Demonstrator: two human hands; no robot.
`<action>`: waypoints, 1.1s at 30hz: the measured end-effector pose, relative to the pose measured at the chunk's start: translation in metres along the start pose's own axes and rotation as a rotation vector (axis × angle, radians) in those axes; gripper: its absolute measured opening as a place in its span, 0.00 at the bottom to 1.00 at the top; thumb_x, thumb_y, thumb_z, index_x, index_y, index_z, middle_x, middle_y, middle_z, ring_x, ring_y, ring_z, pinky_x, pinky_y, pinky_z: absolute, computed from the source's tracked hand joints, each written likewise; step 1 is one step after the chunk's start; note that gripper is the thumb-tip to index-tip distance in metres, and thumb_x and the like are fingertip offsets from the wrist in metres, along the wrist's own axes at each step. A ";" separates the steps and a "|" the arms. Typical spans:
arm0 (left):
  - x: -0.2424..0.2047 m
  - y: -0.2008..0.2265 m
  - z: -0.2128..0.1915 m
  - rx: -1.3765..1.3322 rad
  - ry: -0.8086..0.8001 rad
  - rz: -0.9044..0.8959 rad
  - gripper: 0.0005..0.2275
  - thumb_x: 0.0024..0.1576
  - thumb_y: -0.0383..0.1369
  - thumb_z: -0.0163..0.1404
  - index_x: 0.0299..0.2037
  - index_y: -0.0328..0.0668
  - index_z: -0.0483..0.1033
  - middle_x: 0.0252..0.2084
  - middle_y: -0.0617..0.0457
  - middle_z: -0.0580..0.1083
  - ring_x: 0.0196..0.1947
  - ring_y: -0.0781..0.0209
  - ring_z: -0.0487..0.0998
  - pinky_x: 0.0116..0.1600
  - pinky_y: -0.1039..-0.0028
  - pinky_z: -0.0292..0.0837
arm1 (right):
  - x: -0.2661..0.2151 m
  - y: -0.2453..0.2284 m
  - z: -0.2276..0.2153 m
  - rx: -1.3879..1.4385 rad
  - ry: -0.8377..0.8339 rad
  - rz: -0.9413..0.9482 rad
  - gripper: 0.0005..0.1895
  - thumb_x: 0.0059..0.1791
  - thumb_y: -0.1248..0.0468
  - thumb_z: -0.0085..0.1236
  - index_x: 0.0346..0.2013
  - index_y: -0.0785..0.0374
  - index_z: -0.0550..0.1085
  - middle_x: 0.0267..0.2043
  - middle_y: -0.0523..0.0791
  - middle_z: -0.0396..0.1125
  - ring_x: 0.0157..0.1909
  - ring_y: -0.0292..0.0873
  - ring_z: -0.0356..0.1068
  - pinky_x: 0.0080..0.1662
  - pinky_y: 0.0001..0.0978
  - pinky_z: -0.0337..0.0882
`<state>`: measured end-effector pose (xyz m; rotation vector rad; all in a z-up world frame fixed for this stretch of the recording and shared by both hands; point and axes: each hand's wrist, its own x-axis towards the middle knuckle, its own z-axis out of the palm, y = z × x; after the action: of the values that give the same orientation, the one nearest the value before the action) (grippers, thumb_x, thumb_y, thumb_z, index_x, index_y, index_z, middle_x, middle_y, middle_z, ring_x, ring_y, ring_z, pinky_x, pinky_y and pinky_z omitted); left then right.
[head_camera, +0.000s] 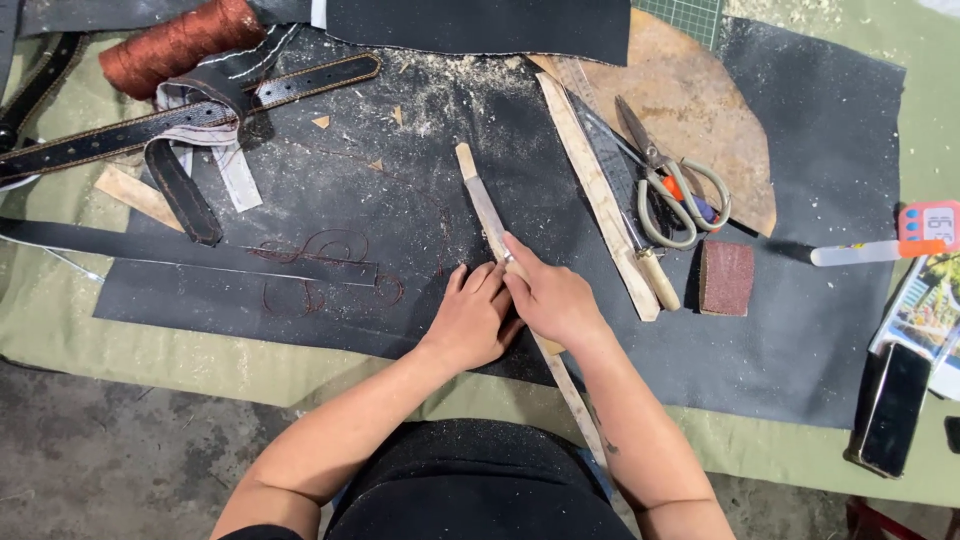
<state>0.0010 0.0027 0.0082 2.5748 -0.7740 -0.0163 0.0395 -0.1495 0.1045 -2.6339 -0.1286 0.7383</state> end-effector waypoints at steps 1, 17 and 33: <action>0.000 -0.001 0.002 0.000 0.000 -0.001 0.24 0.57 0.47 0.51 0.56 0.37 0.73 0.63 0.41 0.66 0.68 0.46 0.60 0.68 0.44 0.50 | -0.004 0.000 0.001 0.000 -0.001 -0.001 0.32 0.53 0.49 0.39 0.74 0.37 0.55 0.53 0.55 0.73 0.54 0.64 0.72 0.55 0.57 0.71; 0.001 -0.001 0.002 0.023 0.055 0.024 0.23 0.55 0.47 0.53 0.53 0.38 0.76 0.59 0.42 0.68 0.66 0.46 0.62 0.66 0.45 0.53 | 0.012 -0.004 -0.006 -0.020 0.032 0.002 0.31 0.53 0.49 0.40 0.73 0.36 0.56 0.52 0.55 0.74 0.54 0.64 0.72 0.55 0.57 0.71; 0.005 0.003 -0.006 0.000 -0.014 -0.020 0.24 0.55 0.48 0.53 0.55 0.40 0.75 0.60 0.43 0.67 0.68 0.48 0.60 0.68 0.46 0.52 | 0.018 -0.001 -0.002 0.070 0.054 -0.001 0.32 0.53 0.50 0.41 0.74 0.36 0.55 0.58 0.54 0.71 0.57 0.64 0.70 0.57 0.57 0.70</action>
<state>0.0049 0.0005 0.0154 2.5848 -0.7533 -0.0399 0.0556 -0.1459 0.0976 -2.5847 -0.0869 0.6592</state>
